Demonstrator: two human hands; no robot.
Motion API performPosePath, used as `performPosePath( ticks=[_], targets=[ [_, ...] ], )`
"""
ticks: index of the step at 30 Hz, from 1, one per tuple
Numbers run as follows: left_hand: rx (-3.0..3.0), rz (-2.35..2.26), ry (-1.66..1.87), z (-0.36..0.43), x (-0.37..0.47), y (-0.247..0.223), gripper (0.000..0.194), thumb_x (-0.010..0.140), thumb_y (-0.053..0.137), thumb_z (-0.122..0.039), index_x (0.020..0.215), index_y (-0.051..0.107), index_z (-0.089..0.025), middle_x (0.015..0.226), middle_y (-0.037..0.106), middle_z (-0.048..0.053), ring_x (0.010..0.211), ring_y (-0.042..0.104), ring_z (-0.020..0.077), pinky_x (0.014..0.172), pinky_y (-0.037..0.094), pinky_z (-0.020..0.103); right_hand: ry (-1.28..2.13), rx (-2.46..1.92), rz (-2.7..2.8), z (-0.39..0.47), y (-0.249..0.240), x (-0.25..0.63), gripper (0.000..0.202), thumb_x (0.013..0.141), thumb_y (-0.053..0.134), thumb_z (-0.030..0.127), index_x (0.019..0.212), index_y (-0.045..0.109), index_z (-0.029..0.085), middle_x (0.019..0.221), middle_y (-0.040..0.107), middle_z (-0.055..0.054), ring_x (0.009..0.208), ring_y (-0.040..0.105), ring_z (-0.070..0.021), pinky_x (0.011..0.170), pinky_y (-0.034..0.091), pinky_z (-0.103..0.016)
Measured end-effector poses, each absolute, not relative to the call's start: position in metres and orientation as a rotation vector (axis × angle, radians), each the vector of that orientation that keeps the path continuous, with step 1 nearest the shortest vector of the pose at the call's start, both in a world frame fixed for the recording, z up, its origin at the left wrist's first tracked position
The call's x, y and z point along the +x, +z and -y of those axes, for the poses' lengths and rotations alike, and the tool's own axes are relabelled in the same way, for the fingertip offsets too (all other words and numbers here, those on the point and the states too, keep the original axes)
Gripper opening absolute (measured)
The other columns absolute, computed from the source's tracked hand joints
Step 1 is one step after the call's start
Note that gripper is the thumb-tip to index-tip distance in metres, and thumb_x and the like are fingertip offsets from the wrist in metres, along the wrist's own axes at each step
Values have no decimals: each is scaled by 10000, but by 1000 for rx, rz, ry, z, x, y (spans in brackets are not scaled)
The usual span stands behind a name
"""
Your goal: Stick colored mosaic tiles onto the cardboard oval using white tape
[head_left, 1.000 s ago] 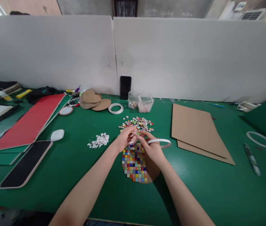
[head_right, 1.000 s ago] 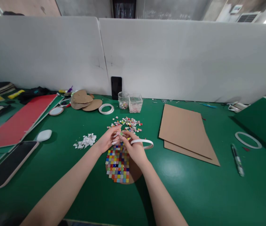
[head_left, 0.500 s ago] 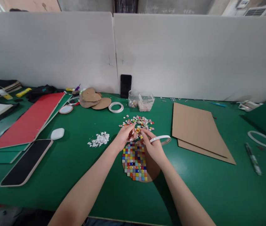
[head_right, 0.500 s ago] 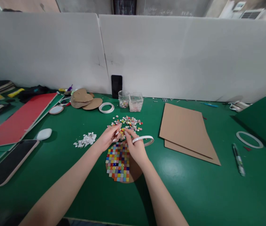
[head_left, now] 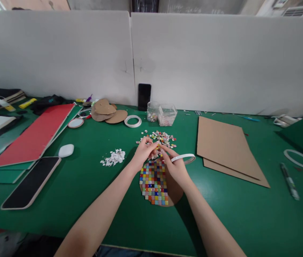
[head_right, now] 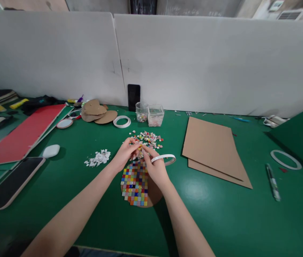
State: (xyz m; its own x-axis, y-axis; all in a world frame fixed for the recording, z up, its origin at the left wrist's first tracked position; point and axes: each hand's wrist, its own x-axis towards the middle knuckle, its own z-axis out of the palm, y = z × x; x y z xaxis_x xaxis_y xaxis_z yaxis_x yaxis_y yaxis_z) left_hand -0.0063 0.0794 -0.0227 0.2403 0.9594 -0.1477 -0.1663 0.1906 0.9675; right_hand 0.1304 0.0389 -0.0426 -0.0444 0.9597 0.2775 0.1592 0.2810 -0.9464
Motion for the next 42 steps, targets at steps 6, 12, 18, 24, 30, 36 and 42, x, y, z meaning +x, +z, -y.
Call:
performPosePath(
  ticks=[6, 12, 18, 24, 30, 36, 42],
  targets=[
    [1084, -1028, 1008, -82, -5, -24, 176, 779, 547, -353, 830, 496, -192, 384, 356, -103, 316, 314, 55, 360, 224, 175, 891, -1088, 1593, -36, -36, 130, 318, 876, 466, 297, 1173, 572, 261, 1224, 573, -56, 1166, 486, -220, 986, 380, -425],
    [1007, -929, 978, -83, -7, -20, 160, 748, 592, -304, 790, 492, -187, 438, 349, -106, 312, 247, 23, 351, 175, 172, 1107, -1060, 1387, -35, -32, 127, 312, 844, 489, 375, 1106, 596, 245, 1165, 603, -73, 901, 638, -222, 687, 542, -342],
    [824, -689, 1029, -82, -10, -17, 92, 755, 541, -197, 828, 491, -175, 413, 310, -118, 309, 243, 26, 371, 225, 168, 1445, -1118, 946, -34, -29, 129, 365, 814, 485, 496, 763, 625, 162, 842, 689, -98, 594, 659, -188, 312, 325, -199],
    [787, -480, 982, -76, -12, -8, 72, 772, 491, -149, 841, 510, -161, 396, 359, -108, 294, 223, 22, 372, 232, 166, 1866, -1031, 788, -33, -23, 129, 432, 839, 440, 504, 737, 686, 164, 853, 707, -106, 768, 670, -207, 407, 424, -193],
    [815, -418, 923, -76, -14, -6, 74, 765, 469, -114, 807, 515, -155, 351, 322, -114, 280, 197, 23, 358, 222, 163, 1747, -927, 607, -37, -27, 133, 238, 810, 552, 399, 881, 677, 209, 908, 696, -49, 800, 660, -198, 485, 504, -235],
    [773, -485, 997, -77, -12, -7, 64, 744, 488, -112, 784, 507, -158, 341, 330, -123, 261, 202, 20, 351, 214, 162, 1691, -871, 510, -39, -24, 137, 189, 811, 570, 321, 850, 694, 184, 873, 701, -45, 806, 649, -165, 594, 545, -233],
    [680, -559, 1103, -81, -13, -10, 49, 737, 515, -142, 782, 511, -162, 345, 340, -120, 260, 212, 21, 344, 204, 165, 1716, -847, 441, -40, -23, 140, 202, 826, 557, 322, 809, 693, 173, 804, 704, -47, 761, 663, -155, 660, 550, -240]
  ],
)
